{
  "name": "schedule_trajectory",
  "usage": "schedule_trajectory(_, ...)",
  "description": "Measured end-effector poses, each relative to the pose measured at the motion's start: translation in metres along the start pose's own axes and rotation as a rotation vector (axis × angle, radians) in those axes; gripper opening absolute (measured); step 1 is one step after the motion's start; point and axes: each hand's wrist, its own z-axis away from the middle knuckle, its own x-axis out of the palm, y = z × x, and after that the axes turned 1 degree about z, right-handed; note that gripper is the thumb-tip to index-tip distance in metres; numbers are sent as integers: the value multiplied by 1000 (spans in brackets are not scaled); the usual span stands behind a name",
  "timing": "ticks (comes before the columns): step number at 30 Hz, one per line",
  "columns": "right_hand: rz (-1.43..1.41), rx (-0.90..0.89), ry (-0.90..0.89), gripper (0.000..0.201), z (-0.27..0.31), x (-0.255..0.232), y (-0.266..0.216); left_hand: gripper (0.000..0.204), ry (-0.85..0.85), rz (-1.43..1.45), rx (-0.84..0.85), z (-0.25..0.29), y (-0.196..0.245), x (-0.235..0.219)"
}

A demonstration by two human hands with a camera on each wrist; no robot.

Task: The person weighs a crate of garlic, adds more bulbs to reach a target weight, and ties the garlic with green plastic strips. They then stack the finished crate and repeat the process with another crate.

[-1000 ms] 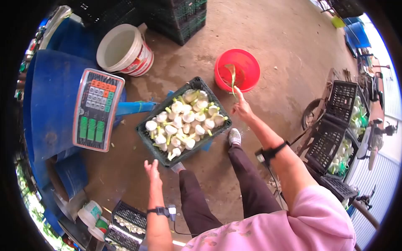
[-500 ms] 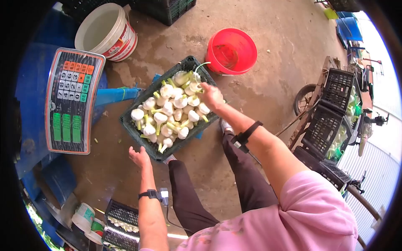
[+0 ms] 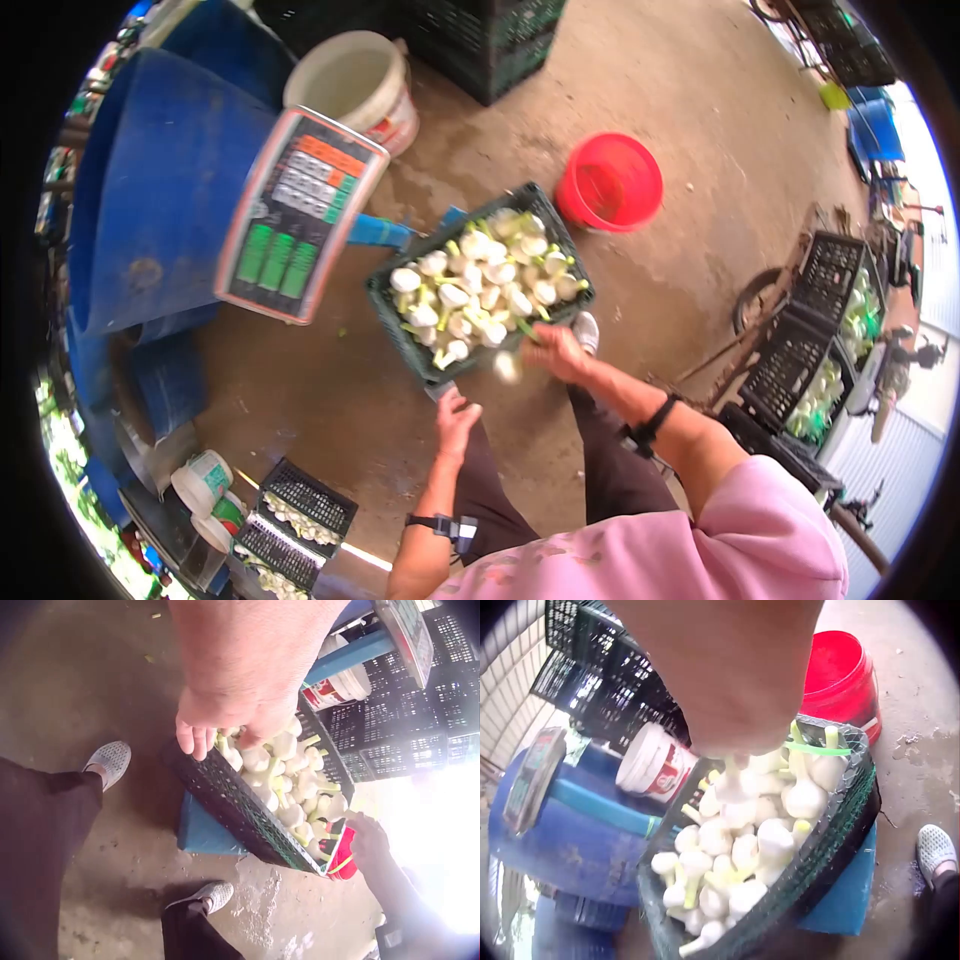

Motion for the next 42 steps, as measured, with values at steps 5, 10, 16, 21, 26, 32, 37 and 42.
schedule_trajectory(5, 122, 89, -284, 9, 41, 55, -20, 90, -455, -252, 267, 44, 65, 17)
schedule_trajectory(10, 305, 60, -473, 19, 42, 72, -40, 47, -259, -440, 247, 65, 67, 16)
schedule_trajectory(16, 965, -418, 185, 30, -78, 32, -14, 27, -126, -85, -65, 57, 11, -8)
schedule_trajectory(21, 773, -242, 487, 39, -191, -27, 63, 23, 19, -40, -161, 73, -2, -33)
schedule_trajectory(26, 1545, -226, 292, 47, -176, -135, 166, 22, 260, 71, -197, 99, -49, -86)
schedule_trajectory(32, 1432, -156, 359, 34, -94, -23, 18, 28, 598, 497, -339, 151, -83, -178)
schedule_trajectory(37, 578, 253, 314, 23, -91, -1, 34, 23, 786, 759, -402, 222, -126, -279)
schedule_trajectory(42, 699, 424, 165, 21, -45, 73, 5, 50, 1079, 984, 175, 311, -229, -461)
